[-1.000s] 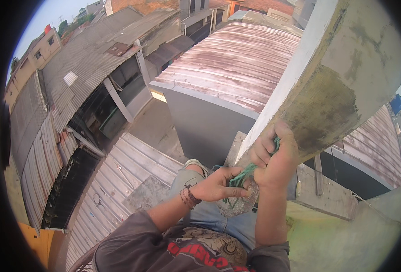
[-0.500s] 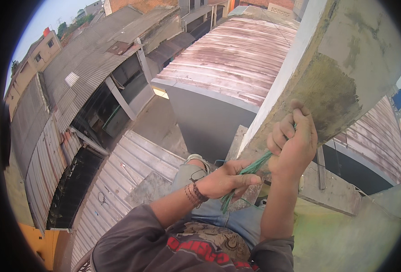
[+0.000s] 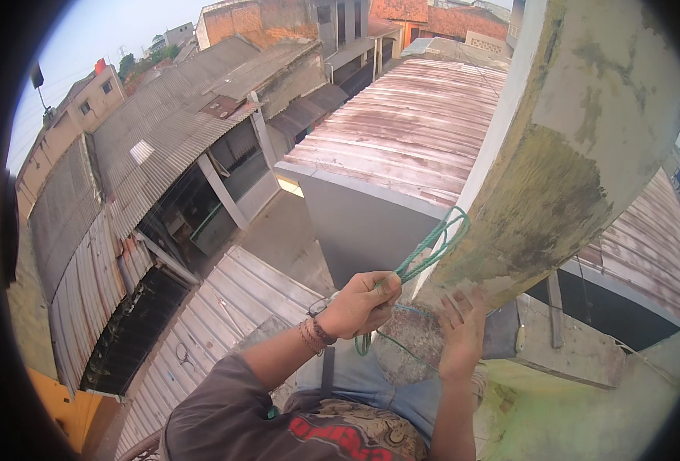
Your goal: The person is on a rooftop, handling a green rope and a trowel. They wrap the rope around a concrete pillar and then use the trowel to scrape or apply material to the pillar's surface.
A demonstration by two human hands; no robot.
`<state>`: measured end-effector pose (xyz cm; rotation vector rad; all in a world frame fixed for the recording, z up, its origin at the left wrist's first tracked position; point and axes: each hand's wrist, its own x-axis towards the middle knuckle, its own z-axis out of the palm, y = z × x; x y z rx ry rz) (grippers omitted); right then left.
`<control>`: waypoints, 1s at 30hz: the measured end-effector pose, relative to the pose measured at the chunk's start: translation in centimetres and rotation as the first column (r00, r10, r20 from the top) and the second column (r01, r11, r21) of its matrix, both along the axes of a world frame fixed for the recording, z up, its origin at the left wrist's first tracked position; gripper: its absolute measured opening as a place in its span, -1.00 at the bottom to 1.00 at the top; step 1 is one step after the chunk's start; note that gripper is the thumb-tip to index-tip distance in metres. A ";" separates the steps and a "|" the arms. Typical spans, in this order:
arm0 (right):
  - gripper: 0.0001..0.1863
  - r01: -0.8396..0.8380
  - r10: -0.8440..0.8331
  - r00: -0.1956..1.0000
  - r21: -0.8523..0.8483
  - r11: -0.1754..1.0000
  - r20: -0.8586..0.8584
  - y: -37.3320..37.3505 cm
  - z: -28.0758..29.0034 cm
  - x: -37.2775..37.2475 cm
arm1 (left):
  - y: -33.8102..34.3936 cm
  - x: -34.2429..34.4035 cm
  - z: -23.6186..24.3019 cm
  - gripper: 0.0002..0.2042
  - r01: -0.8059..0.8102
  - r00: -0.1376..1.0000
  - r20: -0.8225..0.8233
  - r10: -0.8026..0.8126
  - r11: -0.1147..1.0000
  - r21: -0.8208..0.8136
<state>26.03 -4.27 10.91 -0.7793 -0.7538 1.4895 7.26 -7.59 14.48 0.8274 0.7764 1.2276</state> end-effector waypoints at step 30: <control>-0.65 -0.377 0.102 0.725 0.268 0.887 0.681 -4.0 -0.1 -5.6 | -2.3 3.8 -5.3 -0.41 -0.417 0.737 -0.251 0.628 0.714 0.562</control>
